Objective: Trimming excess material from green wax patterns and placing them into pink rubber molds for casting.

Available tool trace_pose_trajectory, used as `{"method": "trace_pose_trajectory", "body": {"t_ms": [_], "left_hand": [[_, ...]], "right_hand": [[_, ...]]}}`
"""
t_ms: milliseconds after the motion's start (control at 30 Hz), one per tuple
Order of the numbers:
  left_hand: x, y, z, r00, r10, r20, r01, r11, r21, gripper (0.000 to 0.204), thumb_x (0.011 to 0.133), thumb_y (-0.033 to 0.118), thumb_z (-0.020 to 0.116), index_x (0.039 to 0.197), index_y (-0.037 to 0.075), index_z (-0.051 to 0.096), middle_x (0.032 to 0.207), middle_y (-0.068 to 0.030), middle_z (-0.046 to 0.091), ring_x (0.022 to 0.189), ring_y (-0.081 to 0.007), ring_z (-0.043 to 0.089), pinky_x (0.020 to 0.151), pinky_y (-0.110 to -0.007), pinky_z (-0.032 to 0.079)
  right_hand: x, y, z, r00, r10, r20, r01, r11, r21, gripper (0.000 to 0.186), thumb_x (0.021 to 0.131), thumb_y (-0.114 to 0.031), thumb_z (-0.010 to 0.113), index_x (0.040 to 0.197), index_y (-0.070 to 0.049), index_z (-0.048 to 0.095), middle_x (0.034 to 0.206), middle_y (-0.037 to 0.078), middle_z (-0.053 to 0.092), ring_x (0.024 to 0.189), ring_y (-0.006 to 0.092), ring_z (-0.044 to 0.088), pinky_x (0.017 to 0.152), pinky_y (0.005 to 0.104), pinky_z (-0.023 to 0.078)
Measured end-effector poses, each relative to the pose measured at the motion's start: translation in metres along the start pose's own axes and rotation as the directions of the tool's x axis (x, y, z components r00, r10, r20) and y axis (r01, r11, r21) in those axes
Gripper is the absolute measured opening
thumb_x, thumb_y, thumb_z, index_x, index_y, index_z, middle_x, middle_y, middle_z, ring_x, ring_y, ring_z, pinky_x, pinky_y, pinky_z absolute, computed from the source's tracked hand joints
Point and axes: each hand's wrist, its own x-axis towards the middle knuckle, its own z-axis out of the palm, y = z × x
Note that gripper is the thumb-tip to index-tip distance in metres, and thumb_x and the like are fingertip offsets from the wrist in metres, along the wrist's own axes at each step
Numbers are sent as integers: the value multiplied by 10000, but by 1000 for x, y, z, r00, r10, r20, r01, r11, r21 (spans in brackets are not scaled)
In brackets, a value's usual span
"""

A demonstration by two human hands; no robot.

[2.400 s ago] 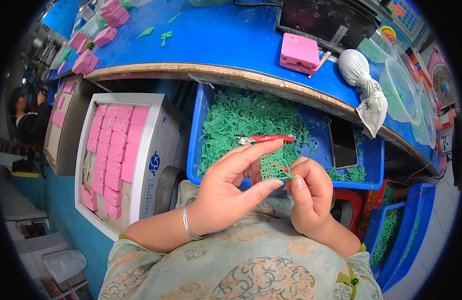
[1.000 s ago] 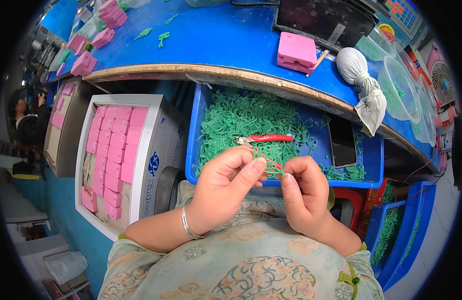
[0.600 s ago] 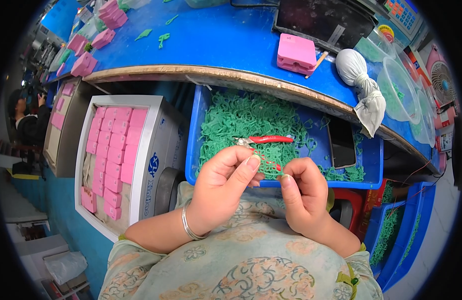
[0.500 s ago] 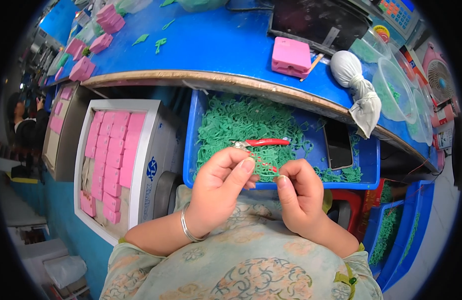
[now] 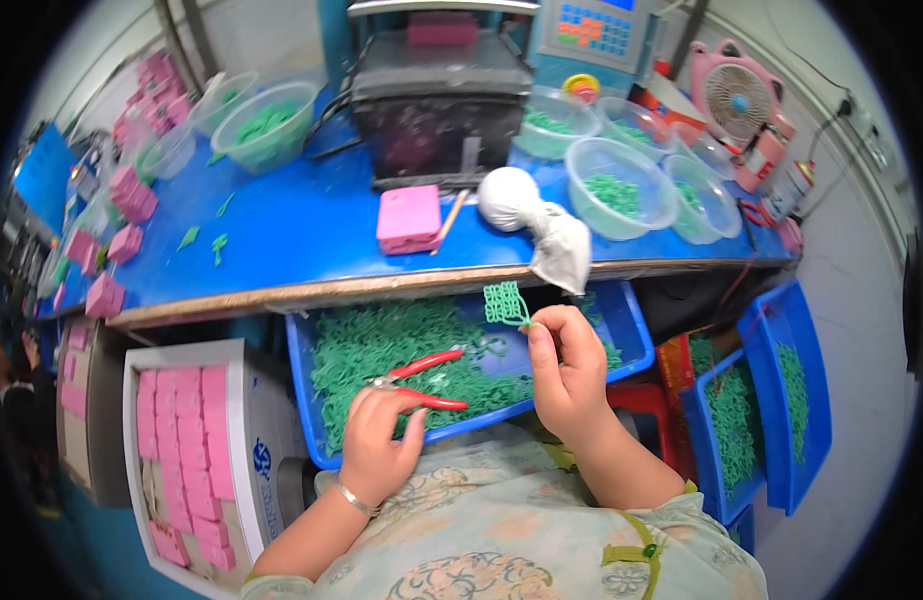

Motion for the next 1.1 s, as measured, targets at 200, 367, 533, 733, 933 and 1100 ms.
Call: {"method": "trace_pose_trajectory", "body": {"t_ms": [200,367,533,733,933,1100], "left_hand": [[-2,-2,0,993,-103,52,104,994,-24,98,701,2,623,780,28,572,765,-93,570,733,-264,526,693,-356,412],[-4,-1,2,999,-37,31,38,999,-6,72,713,1,610,752,21,553,716,-94,545,686,-245,509,660,-334,404],[-3,0,5,995,-67,71,68,998,-6,76,707,11,624,741,24,557,719,-93,555,696,-265,514,658,-353,406],[-2,-1,6,985,-135,105,136,991,2,73,707,26,631,722,26,559,707,-102,552,680,-273,518,647,-358,409],[5,2,6,953,-175,248,165,984,61,81,711,62,642,722,24,571,719,-116,568,705,-292,539,671,-373,429],[13,7,-9,916,-226,331,241,970,-5,396,715,99,688,1075,32,535,910,-112,566,754,-222,544,687,-315,449]], "right_hand": [[13,5,-31,974,-93,-207,58,984,-171,65,855,-62,527,828,-3,531,711,72,492,578,154,458,515,268,369],[13,2,-47,949,-148,-280,79,967,-241,74,842,-55,547,808,10,533,749,92,530,642,183,504,593,282,421],[11,1,-61,928,-171,-332,76,957,-281,87,828,-58,563,776,4,530,735,99,535,669,228,506,630,316,416],[16,14,-71,922,-221,-319,93,924,-370,53,806,-60,566,779,-25,536,752,92,550,710,257,509,690,351,392],[47,33,-101,899,-276,-340,81,867,-491,39,781,-34,571,780,-20,534,769,104,549,736,268,517,694,357,401],[64,23,-87,940,-78,-333,31,989,-144,64,775,15,551,736,-4,504,692,58,492,610,158,455,579,261,386]]}}
